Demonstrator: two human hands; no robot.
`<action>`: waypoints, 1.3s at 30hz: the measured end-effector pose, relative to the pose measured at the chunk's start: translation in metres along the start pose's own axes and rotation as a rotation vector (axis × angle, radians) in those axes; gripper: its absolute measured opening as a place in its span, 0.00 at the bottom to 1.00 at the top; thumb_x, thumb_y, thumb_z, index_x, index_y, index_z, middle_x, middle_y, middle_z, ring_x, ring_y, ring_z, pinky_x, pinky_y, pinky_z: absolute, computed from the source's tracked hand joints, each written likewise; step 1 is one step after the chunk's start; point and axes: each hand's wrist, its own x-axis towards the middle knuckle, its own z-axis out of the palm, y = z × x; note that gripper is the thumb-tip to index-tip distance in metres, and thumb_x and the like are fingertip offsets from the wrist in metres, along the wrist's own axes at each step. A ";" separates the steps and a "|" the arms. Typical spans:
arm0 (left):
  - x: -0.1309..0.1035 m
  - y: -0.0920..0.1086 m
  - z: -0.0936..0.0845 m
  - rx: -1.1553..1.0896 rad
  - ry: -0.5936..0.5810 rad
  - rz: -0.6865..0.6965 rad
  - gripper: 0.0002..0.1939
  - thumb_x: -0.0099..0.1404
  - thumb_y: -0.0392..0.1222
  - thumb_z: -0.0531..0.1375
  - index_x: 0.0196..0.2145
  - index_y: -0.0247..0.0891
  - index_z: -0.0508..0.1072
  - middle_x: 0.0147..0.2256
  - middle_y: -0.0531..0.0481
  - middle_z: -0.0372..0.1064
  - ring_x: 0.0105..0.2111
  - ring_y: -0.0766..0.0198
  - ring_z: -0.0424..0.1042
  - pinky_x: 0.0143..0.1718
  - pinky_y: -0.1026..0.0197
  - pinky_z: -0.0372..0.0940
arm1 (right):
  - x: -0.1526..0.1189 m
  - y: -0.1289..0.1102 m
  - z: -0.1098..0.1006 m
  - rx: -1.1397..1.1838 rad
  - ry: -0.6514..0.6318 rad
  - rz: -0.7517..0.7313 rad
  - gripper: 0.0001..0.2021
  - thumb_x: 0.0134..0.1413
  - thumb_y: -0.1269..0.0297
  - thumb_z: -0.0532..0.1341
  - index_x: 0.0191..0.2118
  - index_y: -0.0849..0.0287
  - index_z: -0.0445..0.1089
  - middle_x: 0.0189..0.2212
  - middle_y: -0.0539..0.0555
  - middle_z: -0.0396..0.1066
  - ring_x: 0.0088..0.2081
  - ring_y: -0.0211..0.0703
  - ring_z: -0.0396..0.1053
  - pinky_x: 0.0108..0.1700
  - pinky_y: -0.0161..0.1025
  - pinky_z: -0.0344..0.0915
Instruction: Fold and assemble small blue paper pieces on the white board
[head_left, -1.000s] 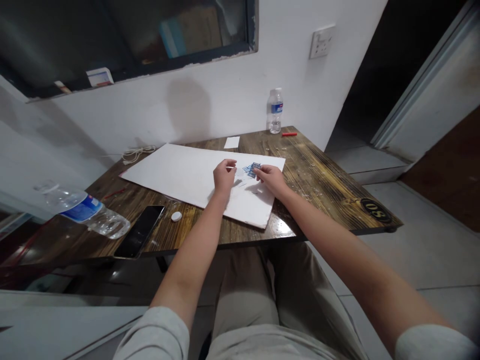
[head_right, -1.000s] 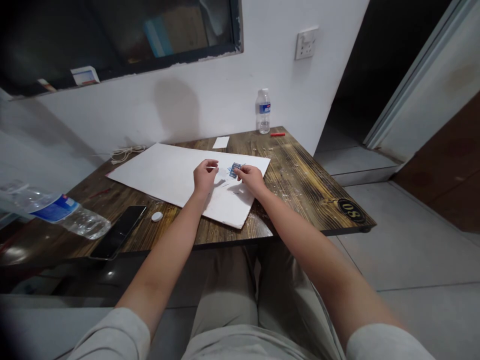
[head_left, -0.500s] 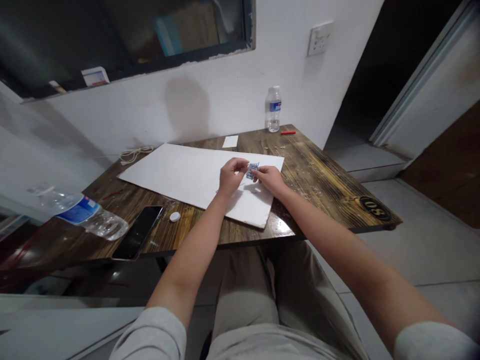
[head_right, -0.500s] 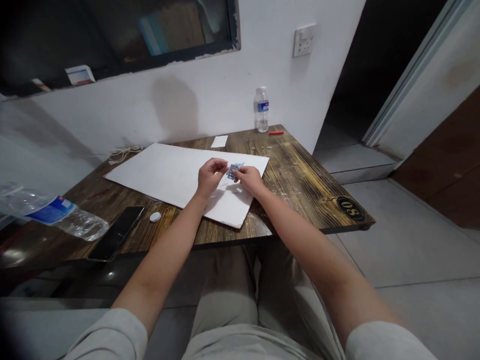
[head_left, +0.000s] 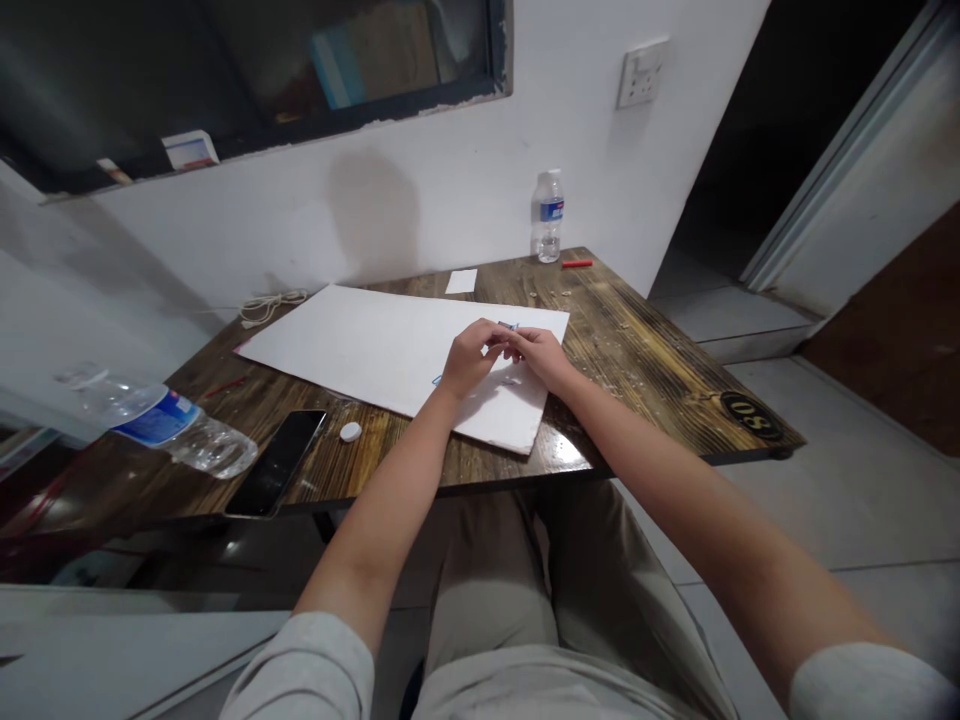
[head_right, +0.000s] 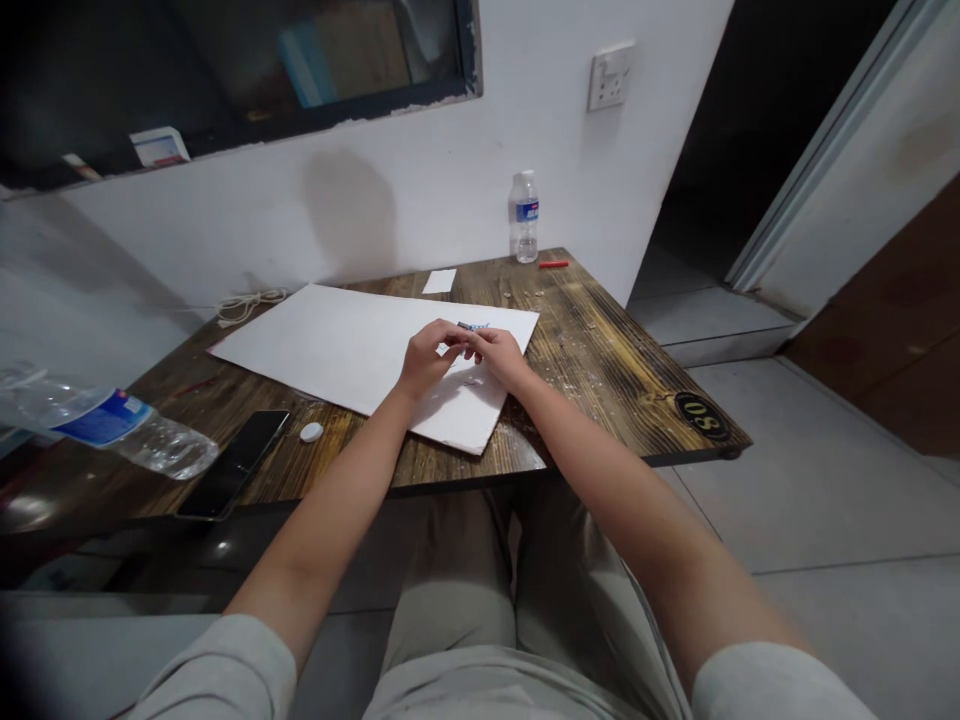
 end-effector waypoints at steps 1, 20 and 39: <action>0.000 0.001 0.000 0.001 -0.001 -0.015 0.04 0.62 0.40 0.62 0.36 0.42 0.76 0.36 0.47 0.72 0.38 0.61 0.71 0.44 0.58 0.66 | 0.000 0.000 0.000 -0.007 -0.003 -0.006 0.24 0.47 0.39 0.62 0.23 0.59 0.69 0.20 0.50 0.68 0.23 0.35 0.60 0.29 0.35 0.58; 0.006 -0.027 0.007 -0.279 0.265 -0.540 0.09 0.58 0.45 0.65 0.33 0.37 0.78 0.31 0.48 0.76 0.32 0.64 0.72 0.37 0.61 0.66 | 0.004 0.005 0.000 0.084 0.100 0.046 0.20 0.46 0.46 0.65 0.23 0.59 0.67 0.19 0.50 0.68 0.22 0.34 0.59 0.28 0.35 0.59; 0.006 -0.020 0.003 -0.407 0.331 -0.591 0.12 0.56 0.49 0.65 0.32 0.37 0.75 0.29 0.49 0.75 0.28 0.67 0.71 0.31 0.64 0.63 | 0.005 0.009 0.000 0.077 0.136 0.042 0.20 0.45 0.44 0.65 0.22 0.58 0.67 0.18 0.49 0.67 0.21 0.33 0.58 0.27 0.34 0.58</action>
